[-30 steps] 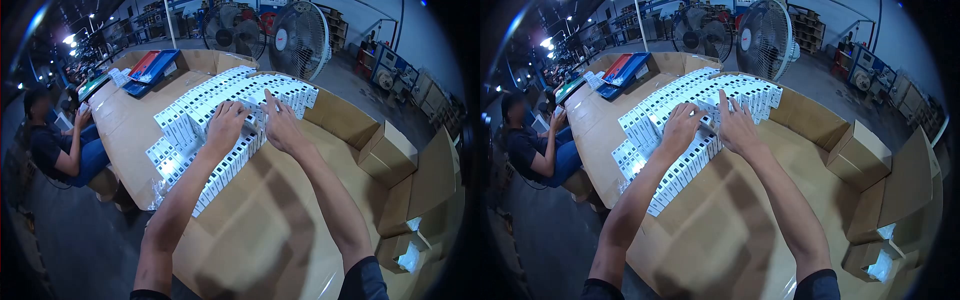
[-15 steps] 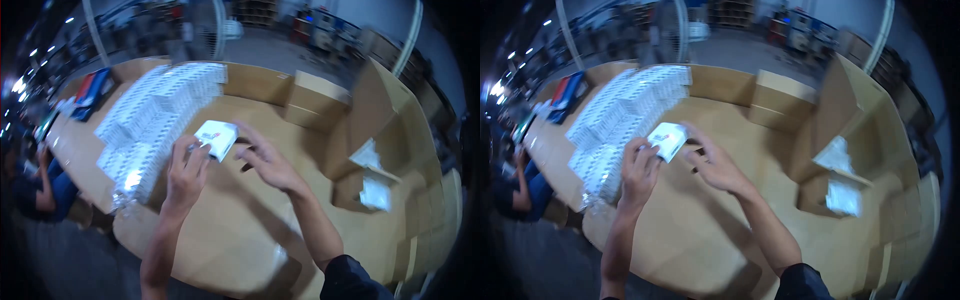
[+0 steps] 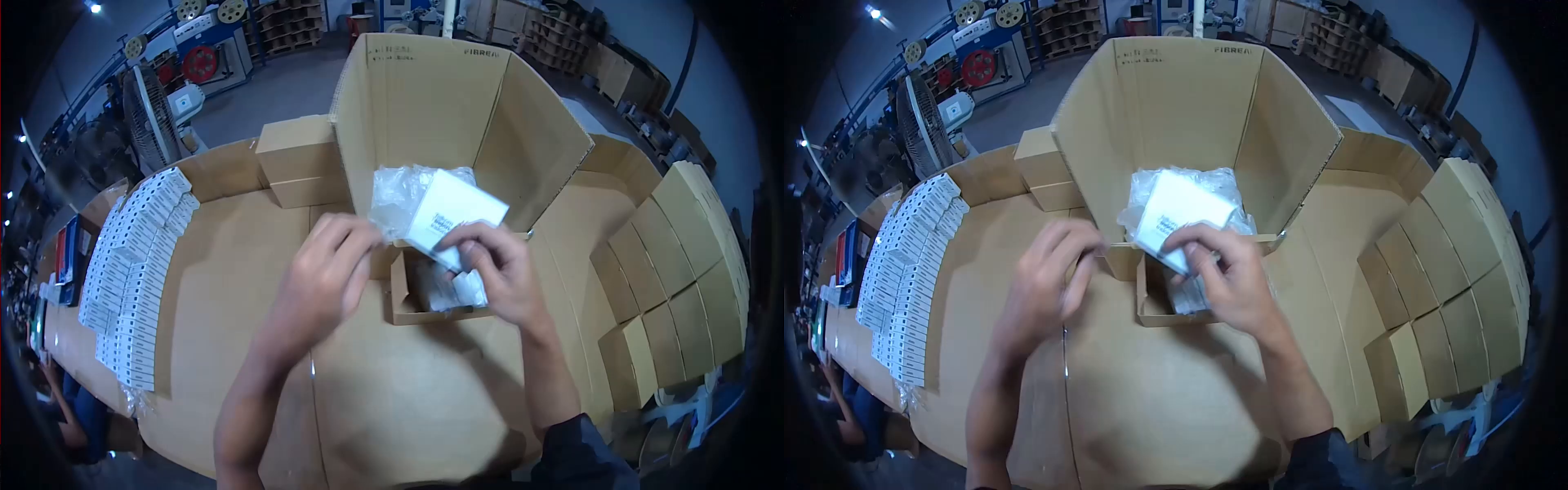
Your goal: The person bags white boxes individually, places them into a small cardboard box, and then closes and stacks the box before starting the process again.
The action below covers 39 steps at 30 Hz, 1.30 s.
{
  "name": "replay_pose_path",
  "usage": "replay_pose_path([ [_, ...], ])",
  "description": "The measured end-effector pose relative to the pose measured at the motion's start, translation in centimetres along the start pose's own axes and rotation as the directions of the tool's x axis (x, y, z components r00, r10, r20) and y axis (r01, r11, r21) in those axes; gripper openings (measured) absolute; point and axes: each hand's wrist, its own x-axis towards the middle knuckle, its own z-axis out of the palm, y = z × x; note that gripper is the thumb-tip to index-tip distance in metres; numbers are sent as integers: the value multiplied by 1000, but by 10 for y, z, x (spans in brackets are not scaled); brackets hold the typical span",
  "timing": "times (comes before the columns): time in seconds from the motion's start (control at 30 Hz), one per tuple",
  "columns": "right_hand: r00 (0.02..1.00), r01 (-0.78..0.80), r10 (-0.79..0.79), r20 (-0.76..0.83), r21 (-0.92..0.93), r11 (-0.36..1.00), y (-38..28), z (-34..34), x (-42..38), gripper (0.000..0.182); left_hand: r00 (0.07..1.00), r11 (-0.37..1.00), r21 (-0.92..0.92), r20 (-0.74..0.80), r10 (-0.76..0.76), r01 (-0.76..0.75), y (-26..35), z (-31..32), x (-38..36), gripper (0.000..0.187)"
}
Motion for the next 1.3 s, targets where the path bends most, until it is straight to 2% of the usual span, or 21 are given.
replay_pose_path([
  [0.03, 994, 61, -72, -81, -128, 990, -1, -17, 8, 23, 999, 999, 43, 41, 9, -11, -4, 14, 20, 25],
  [0.1, 972, 178, -229, -56, -463, 868, 14, -55, 28, 23, 990, 987, 152, 136, 24, -44, -16, 45, 59, 23],
  [0.17, 981, 105, -159, -109, -387, 916, 19, -66, 39, 21, 968, 958, 272, 251, 22, -92, -33, 81, 88, 22],
  [0.2, 980, 105, -159, -117, -374, 922, 24, -70, 44, 21, 929, 952, 302, 363, -72, -44, -44, 95, 99, 20],
  [0.23, 979, 104, -160, -128, -362, 926, 28, -75, 48, 21, 871, 942, 336, 465, -162, -4, -54, 110, 107, 19],
  [0.33, 984, 86, -140, -112, -393, 916, 34, -83, 59, 20, 710, 861, 505, 629, -318, -62, -79, 140, 114, 16],
  [0.43, 988, 82, -127, -91, -392, 916, 43, -89, 66, 22, 772, 814, 576, 484, -412, 73, -94, 151, 105, 16],
  [0.5, 990, 73, -116, -82, -402, 913, 42, -91, 67, 24, 844, 892, 433, 422, -331, 133, -96, 141, 106, 11],
  [0.57, 979, 127, -181, -90, -420, 898, 42, -92, 66, 42, 933, 963, 208, 279, -228, 173, -68, 113, 112, 7],
  [0.67, 952, 217, -294, -87, -485, 847, 38, -86, 61, 66, 979, 991, 35, 153, -134, 130, -32, 77, 113, 12],
  [0.77, 971, 181, -230, -64, -431, 884, 20, -75, 52, 67, 987, 984, -109, 90, -133, 143, 9, 53, 102, 15],
  [0.83, 971, 166, -221, -94, -401, 901, 19, -65, 41, 48, 977, 957, -202, 88, -194, 208, 37, 43, 88, 14],
  [0.87, 974, 153, -203, -99, -373, 915, 23, -60, 35, 42, 975, 967, -144, 106, -197, 211, 48, 35, 80, 15],
  [0.9, 979, 137, -181, -98, -344, 929, 22, -55, 26, 37, 959, 928, -255, -12, -283, 271, 54, 34, 69, 17],
  [0.97, 953, 147, -218, -212, -309, 940, 9, -35, -2, 23, 854, 809, -482, -204, -478, 337, 51, 49, 36, 20],
  [1.0, 941, 118, -206, -270, -311, 943, 4, -26, -17, 21, 790, 693, -647, -222, -572, 320, 44, 64, 13, 28],
  [1.03, 925, 85, -192, -327, -313, 946, 1, -16, -33, 19, 739, 522, -771, -100, -666, 366, 58, 66, -4, 29],
  [1.1, 863, 209, -361, -353, -401, 892, 9, 6, -61, 18, 622, 116, -907, 180, -762, 404, 90, 77, -33, 31],
  [1.17, 817, 285, -486, -311, -514, 809, 11, 25, -87, 18, 602, 151, -900, 142, -786, 409, 125, 92, -54, 29],
  [1.2, 824, 289, -468, -320, -475, 832, 14, 34, -98, 17, 595, 174, -894, 119, -795, 412, 135, 92, -64, 28],
  [1.3, 915, 26, -117, -387, -233, 972, 20, 49, -132, 15, 599, 368, -822, -41, -800, 434, 125, 102, -112, 27],
])
